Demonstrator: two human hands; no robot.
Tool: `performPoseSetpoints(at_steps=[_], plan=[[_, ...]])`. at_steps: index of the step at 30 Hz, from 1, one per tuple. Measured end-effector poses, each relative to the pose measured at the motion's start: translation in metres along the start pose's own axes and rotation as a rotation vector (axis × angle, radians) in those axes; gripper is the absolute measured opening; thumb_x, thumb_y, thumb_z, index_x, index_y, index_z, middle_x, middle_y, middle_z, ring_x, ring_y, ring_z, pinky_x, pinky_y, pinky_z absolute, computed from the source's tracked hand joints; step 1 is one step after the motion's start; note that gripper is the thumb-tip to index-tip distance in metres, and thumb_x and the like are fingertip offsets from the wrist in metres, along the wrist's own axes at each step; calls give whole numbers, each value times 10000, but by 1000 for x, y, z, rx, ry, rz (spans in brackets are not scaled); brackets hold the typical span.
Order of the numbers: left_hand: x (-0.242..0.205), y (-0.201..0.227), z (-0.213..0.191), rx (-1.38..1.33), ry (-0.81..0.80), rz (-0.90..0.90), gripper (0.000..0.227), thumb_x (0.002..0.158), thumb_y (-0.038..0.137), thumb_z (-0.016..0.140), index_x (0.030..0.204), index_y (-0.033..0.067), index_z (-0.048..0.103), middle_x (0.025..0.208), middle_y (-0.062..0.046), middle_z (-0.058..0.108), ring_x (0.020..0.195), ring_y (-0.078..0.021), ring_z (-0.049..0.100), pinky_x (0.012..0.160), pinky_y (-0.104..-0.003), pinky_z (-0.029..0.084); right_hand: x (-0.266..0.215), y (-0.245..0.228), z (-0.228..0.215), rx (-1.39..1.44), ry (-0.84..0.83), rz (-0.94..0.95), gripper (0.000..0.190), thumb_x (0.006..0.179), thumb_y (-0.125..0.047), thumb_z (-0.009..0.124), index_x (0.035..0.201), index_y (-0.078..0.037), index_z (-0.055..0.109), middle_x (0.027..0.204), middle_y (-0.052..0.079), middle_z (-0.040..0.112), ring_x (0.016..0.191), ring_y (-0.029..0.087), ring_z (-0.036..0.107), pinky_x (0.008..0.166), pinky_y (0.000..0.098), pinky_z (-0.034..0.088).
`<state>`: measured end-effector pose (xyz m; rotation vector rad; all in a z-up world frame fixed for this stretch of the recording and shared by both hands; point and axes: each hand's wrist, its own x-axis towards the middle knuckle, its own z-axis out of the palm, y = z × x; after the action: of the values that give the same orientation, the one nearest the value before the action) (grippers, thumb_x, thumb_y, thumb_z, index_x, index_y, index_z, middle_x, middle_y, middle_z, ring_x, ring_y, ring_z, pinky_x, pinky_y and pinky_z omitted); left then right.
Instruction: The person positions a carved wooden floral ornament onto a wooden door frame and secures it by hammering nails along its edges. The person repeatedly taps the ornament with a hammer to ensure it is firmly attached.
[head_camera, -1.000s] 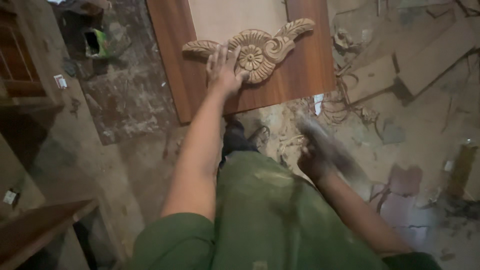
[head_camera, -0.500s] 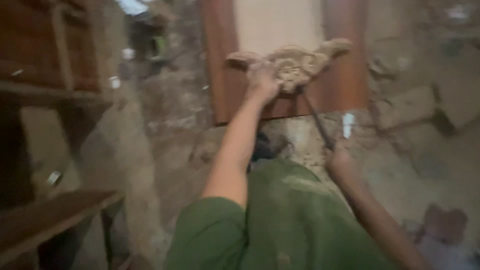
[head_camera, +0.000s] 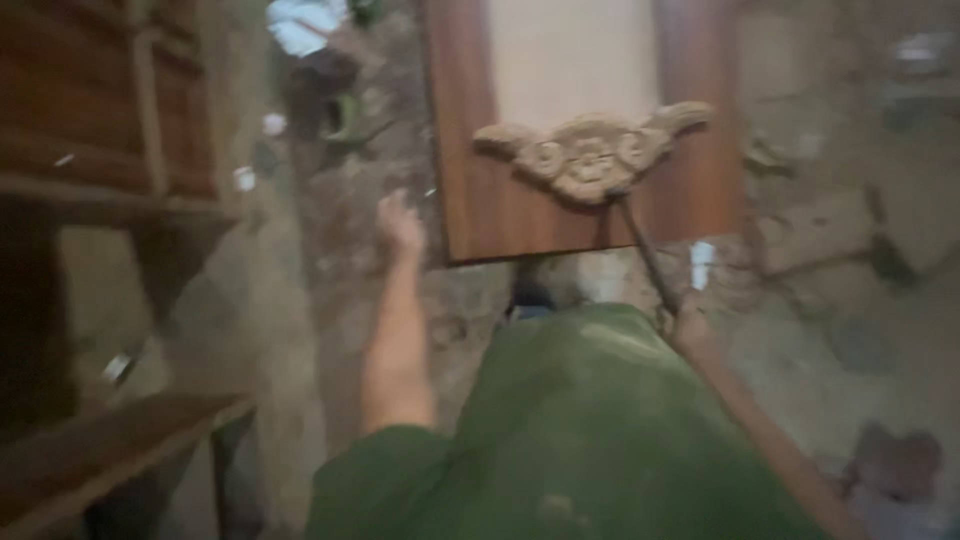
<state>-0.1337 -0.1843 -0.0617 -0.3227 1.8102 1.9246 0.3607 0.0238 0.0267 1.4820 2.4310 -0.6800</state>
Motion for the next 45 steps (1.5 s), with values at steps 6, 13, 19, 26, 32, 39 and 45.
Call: performPoseSetpoints(at_steps=[6, 13, 19, 26, 32, 39, 45], plan=[[35, 15, -28, 894, -109, 316, 288, 983, 258, 605, 1158, 54, 707, 1103, -163, 717, 1006, -316, 689, 887, -432, 542, 13, 20, 7, 174, 101, -28, 273, 945, -210, 676, 1154, -72, 568, 888, 261, 667, 843, 461, 670, 737, 544, 510], [38, 29, -34, 1508, -336, 697, 176, 997, 160, 581, 1009, 37, 706, 1059, -204, 673, 996, -421, 647, 862, -535, 515, 24, 5, -8, 194, 121, -50, 230, 946, -184, 646, 1130, -49, 613, 967, 262, 692, 922, 447, 672, 800, 532, 521], [29, 68, 9, 1327, -347, 718, 200, 964, 166, 616, 1112, 65, 705, 1104, -196, 697, 1021, -410, 662, 848, -524, 524, 31, -16, 15, 186, -55, 206, 307, 916, -241, 663, 1157, -51, 665, 996, 273, 709, 959, 435, 691, 846, 517, 529], [-5, 72, 132, 731, -626, 572, 183, 940, 118, 682, 1114, 76, 724, 1069, -131, 757, 975, -261, 749, 874, -379, 574, 18, -13, 21, 190, 13, 129, 295, 945, -304, 687, 1123, -70, 677, 991, 249, 713, 948, 426, 684, 811, 514, 522], [-28, 67, 233, 730, -854, 227, 213, 934, 139, 648, 1135, 131, 717, 1021, -110, 709, 823, -285, 745, 770, -373, 589, -11, -50, -7, 461, 272, 79, 298, 950, -277, 670, 1120, -40, 610, 880, 206, 638, 777, 374, 633, 711, 457, 509], [-28, 27, 279, 612, -816, 880, 240, 835, 26, 721, 1039, 137, 782, 1000, -129, 720, 980, -330, 663, 880, -415, 544, 1, -89, -26, 544, 276, 163, 207, 978, -232, 623, 1038, -35, 609, 814, 171, 618, 752, 320, 628, 712, 430, 506], [-27, 16, 278, 688, -852, 712, 462, 900, 70, 735, 1337, 190, 646, 1025, -75, 756, 937, -289, 701, 854, -408, 555, 5, -112, -46, 463, 385, 133, 287, 996, -258, 630, 1177, -37, 606, 984, 230, 673, 925, 418, 680, 783, 479, 529]])
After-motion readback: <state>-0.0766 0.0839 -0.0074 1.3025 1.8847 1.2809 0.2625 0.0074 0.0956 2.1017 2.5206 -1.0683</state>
